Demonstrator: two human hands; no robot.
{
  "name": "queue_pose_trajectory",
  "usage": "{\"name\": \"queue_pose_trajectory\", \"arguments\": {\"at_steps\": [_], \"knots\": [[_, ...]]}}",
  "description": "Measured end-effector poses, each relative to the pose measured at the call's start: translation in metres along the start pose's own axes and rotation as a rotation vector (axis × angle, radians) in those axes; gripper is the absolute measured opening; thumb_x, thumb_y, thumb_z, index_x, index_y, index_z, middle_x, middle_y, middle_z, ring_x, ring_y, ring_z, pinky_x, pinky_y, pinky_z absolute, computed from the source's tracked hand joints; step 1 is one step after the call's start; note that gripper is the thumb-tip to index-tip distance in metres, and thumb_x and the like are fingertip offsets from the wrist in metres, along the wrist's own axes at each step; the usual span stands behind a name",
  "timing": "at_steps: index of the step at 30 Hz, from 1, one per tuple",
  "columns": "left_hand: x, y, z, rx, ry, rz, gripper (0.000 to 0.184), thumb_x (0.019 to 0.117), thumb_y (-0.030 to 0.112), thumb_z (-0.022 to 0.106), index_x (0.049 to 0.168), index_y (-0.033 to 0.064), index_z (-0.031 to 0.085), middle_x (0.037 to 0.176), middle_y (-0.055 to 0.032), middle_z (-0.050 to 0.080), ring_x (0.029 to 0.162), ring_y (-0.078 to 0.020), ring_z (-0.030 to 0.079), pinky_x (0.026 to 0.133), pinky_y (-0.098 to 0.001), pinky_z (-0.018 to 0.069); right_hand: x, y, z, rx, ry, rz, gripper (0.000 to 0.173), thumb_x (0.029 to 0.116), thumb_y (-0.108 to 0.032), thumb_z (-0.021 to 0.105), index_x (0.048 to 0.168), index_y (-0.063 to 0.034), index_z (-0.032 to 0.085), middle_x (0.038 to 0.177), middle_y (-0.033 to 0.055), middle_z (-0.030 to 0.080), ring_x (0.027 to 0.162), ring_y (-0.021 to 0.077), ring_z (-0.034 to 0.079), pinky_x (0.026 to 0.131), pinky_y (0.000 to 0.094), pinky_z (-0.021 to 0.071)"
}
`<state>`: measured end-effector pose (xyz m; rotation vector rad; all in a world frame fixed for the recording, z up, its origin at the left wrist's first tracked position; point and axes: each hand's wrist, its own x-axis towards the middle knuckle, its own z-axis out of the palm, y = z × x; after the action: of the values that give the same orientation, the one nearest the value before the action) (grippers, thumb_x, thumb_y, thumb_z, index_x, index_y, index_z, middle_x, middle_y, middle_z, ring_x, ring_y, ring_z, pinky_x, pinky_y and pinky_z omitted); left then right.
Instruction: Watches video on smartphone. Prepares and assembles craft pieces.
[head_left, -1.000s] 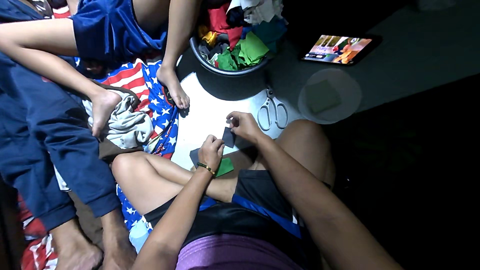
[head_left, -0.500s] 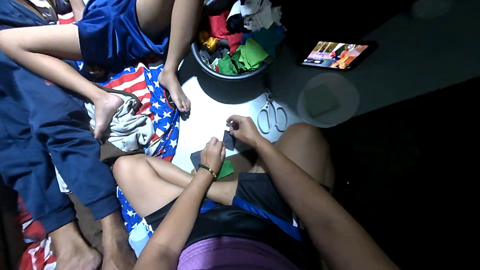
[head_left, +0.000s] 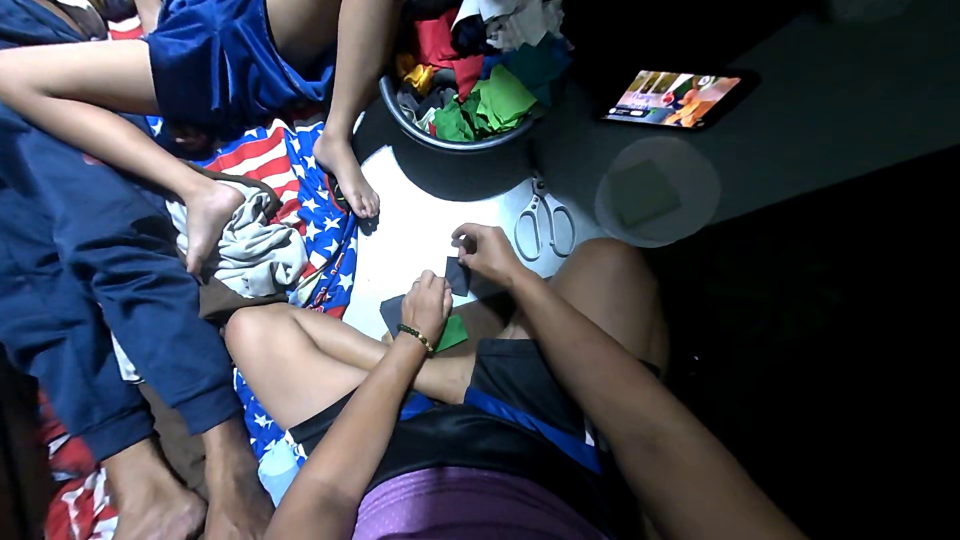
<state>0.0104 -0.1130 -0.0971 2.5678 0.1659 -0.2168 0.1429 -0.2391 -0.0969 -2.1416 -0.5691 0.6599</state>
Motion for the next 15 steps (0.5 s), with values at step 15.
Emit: {"name": "queue_pose_trajectory", "arguments": {"at_steps": [15], "knots": [[-0.002, -0.015, 0.002, -0.251, 0.188, -0.052, 0.015, 0.0953, 0.007, 0.069, 0.107, -0.0007, 0.076, 0.107, -0.0204, 0.066, 0.089, -0.0302, 0.069, 0.083, -0.0445, 0.0597, 0.001, 0.002, 0.003, 0.013, 0.019, 0.011, 0.030, 0.0893, 0.006, 0.065, 0.119, 0.0024, 0.069, 0.092, 0.0174, 0.073, 0.083, 0.0319, 0.071, 0.081, 0.0545, 0.0563]]}}
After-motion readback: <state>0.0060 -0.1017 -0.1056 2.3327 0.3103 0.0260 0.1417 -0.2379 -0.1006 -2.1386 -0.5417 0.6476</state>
